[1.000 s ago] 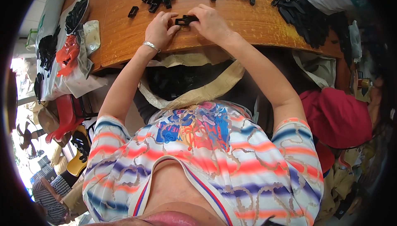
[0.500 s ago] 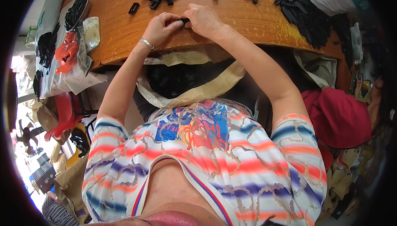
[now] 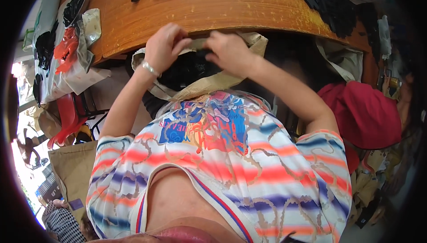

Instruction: Assembling or inspecting small black plastic clips on a wooden workbench.

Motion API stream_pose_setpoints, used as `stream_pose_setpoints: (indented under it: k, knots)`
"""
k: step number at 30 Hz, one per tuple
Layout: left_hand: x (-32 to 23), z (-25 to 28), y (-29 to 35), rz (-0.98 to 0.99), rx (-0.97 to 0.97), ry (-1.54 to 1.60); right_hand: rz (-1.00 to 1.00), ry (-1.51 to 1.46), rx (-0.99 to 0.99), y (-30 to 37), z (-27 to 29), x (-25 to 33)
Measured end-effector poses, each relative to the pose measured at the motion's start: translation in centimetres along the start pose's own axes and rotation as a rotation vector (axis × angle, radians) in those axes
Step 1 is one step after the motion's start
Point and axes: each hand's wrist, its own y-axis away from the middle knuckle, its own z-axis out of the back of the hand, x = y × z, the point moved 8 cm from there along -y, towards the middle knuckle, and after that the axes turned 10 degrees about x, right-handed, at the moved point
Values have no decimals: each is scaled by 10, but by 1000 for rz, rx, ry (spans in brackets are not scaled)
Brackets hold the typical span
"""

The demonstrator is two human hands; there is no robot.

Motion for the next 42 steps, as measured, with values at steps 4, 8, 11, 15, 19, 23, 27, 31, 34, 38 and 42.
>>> stream_pose_setpoints:
  k: [4,8,11,15,19,23,27,31,34,38,42]
  knots:
    - [-18,-31,38,-75,222,-84,-255,140,465,46,-74,-30]
    - [-7,-63,77,35,452,-150,-285,54,574,63,-77,-28]
    - [-11,-69,99,-12,391,-63,-314,37,528,66,-64,-16]
    - [-25,-12,95,-78,-42,-55,-65,250,21,66,-20,-1]
    - [-1,8,85,206,-156,-276,-276,551,-276,72,27,-18]
    - [24,-2,69,306,-186,-395,-563,577,-128,82,3,-75]
    - [76,-43,67,408,-42,-364,-662,330,-150,89,-15,-112]
    - [105,-50,73,511,-229,23,-678,-2,-160,89,-26,-113]
    - [107,-53,98,467,-285,421,-587,-231,-186,122,-28,-103]
    - [112,-58,120,598,-498,1066,-513,-433,-282,140,-33,-89]
    - [116,-34,110,604,-444,1210,-543,-563,-259,122,-27,-86]
